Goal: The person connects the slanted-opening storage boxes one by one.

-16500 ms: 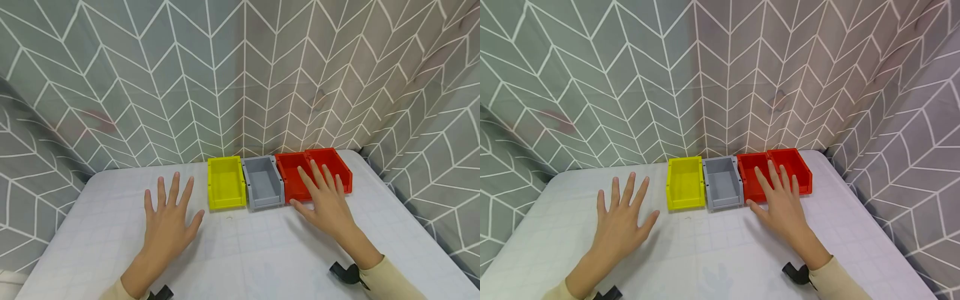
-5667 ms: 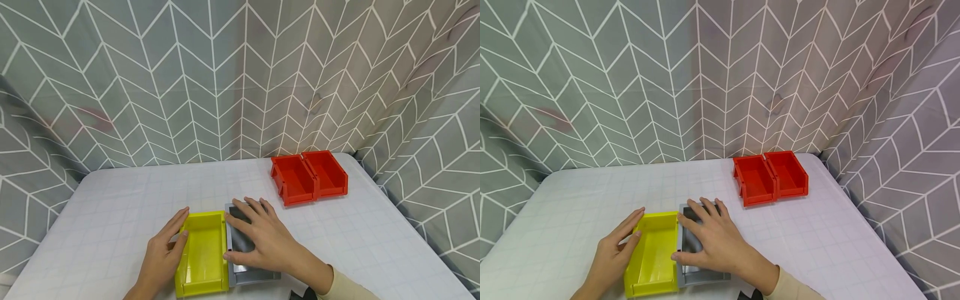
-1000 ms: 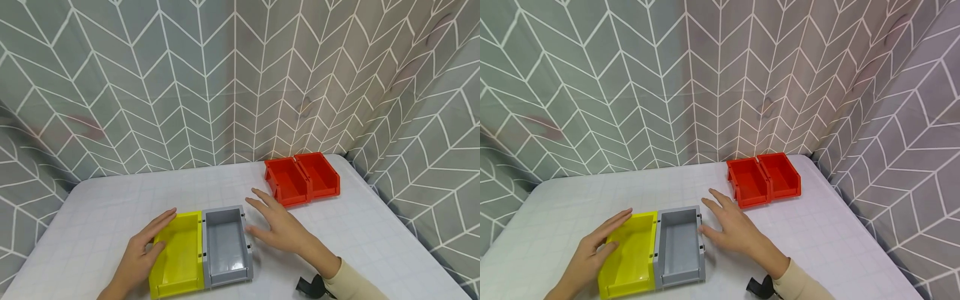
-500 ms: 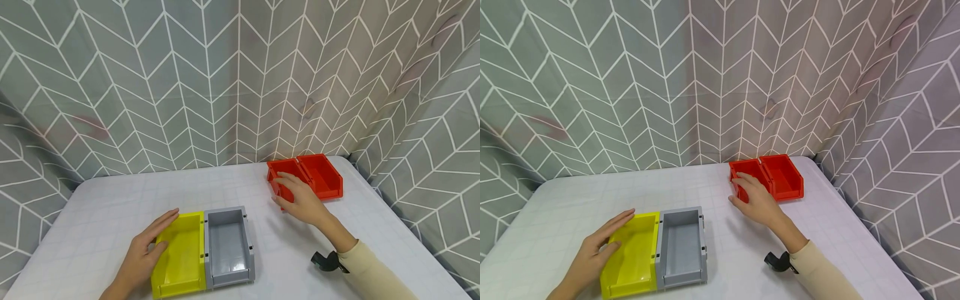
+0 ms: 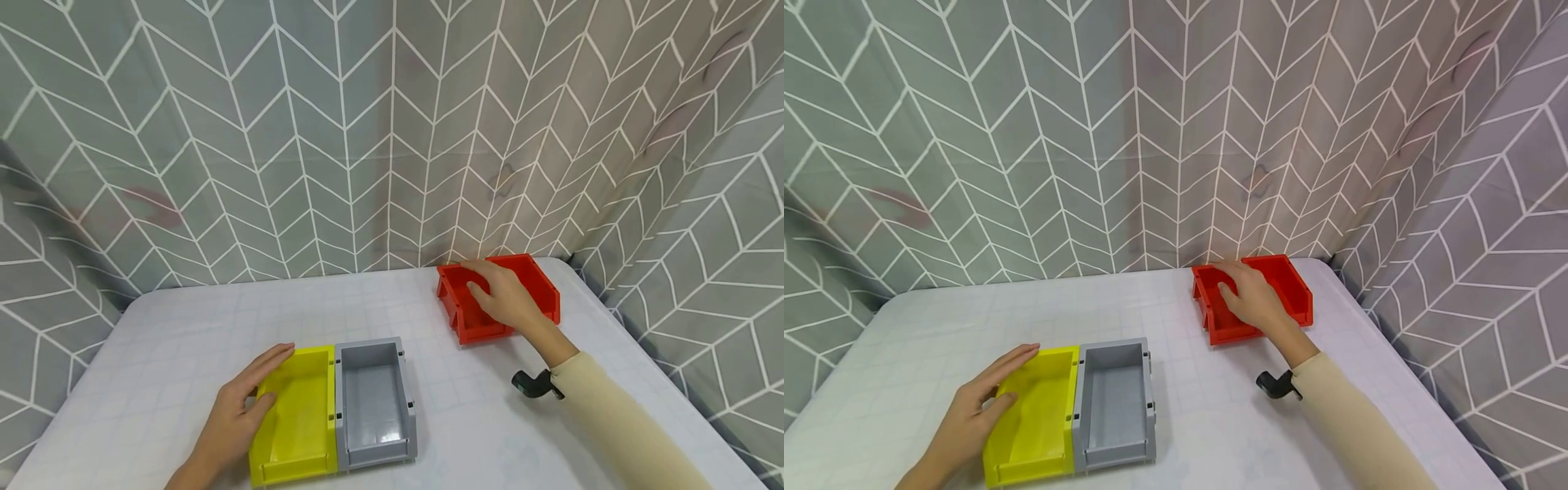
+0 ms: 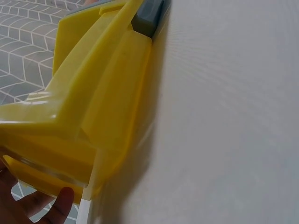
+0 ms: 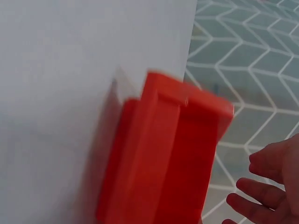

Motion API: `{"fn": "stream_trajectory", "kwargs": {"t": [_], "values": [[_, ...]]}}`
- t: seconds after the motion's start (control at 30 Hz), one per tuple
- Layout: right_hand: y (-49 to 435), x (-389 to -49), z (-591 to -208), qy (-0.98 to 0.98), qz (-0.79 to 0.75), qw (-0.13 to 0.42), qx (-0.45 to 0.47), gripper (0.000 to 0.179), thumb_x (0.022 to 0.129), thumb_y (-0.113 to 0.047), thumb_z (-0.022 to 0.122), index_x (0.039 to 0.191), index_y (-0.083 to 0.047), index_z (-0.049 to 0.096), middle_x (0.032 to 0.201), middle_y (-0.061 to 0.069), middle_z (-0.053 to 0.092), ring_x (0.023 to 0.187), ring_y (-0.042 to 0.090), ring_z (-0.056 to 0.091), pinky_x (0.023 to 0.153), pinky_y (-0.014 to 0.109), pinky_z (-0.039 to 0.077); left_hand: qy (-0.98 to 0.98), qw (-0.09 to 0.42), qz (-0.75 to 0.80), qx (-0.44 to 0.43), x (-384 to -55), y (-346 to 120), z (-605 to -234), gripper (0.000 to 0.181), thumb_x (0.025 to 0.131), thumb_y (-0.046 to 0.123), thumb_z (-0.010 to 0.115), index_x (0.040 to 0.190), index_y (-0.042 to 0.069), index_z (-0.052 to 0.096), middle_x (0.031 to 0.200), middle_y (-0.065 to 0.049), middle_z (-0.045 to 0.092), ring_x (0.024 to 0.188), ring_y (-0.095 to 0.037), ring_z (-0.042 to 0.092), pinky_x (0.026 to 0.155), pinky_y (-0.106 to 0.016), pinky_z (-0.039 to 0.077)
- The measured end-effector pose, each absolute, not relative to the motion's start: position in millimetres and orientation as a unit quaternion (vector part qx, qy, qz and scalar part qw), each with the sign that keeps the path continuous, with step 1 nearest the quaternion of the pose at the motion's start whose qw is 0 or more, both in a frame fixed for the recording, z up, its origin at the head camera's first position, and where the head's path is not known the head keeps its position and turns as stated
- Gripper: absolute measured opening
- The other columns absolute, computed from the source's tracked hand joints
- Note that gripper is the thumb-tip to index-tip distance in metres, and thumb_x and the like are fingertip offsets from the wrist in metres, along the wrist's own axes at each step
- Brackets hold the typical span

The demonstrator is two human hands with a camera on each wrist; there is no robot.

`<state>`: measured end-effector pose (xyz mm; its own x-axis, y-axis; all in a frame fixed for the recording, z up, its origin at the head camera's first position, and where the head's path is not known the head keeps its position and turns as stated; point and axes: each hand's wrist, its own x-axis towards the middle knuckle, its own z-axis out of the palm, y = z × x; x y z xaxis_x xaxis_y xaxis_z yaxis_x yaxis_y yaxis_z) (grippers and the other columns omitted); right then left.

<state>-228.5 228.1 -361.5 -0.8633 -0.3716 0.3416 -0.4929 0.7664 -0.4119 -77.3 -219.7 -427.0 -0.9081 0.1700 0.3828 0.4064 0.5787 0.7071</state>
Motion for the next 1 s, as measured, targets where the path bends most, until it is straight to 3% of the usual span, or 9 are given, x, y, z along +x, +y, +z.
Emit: {"fn": "stream_trajectory", "kwargs": {"t": [0.43, 0.7, 1.0], "values": [[237, -265, -364, -0.951, 0.193, 0.082, 0.228, 0.05, 0.096, 0.004, 0.059, 0.146, 0.004, 0.053, 0.142, 0.024, 0.058, 0.129, 0.044, 0.054, 0.105, 0.059, 0.044, -0.877, 0.151, -0.423, -0.172, -77, -220, -430, 0.079, 0.085, -0.019, 0.059, 0.15, 0.026, 0.057, 0.155, 0.008, 0.049, 0.138, -0.009, 0.047, 0.083, -0.023, 0.05], [243, -276, -374, -0.956, 0.148, 0.089, 0.236, 0.045, 0.096, 0.004, 0.059, 0.141, 0.002, 0.061, 0.133, 0.023, 0.064, 0.121, 0.043, 0.059, 0.105, 0.06, 0.044, -0.888, 0.139, -0.405, -0.168, -79, -224, -425, 0.08, 0.083, -0.018, 0.06, 0.15, 0.024, 0.058, 0.154, 0.006, 0.05, 0.135, -0.023, 0.053, 0.082, -0.028, 0.055], [253, -280, -378, -0.951, 0.196, 0.07, 0.229, 0.033, 0.097, 0.002, 0.067, 0.129, -0.001, 0.071, 0.118, 0.018, 0.07, 0.108, 0.037, 0.064, 0.093, 0.055, 0.054, -0.883, 0.156, -0.408, -0.172, -79, -228, -424, 0.077, 0.081, -0.019, 0.06, 0.146, 0.021, 0.062, 0.149, 0.005, 0.055, 0.126, -0.008, 0.054, 0.076, -0.026, 0.053]]}}
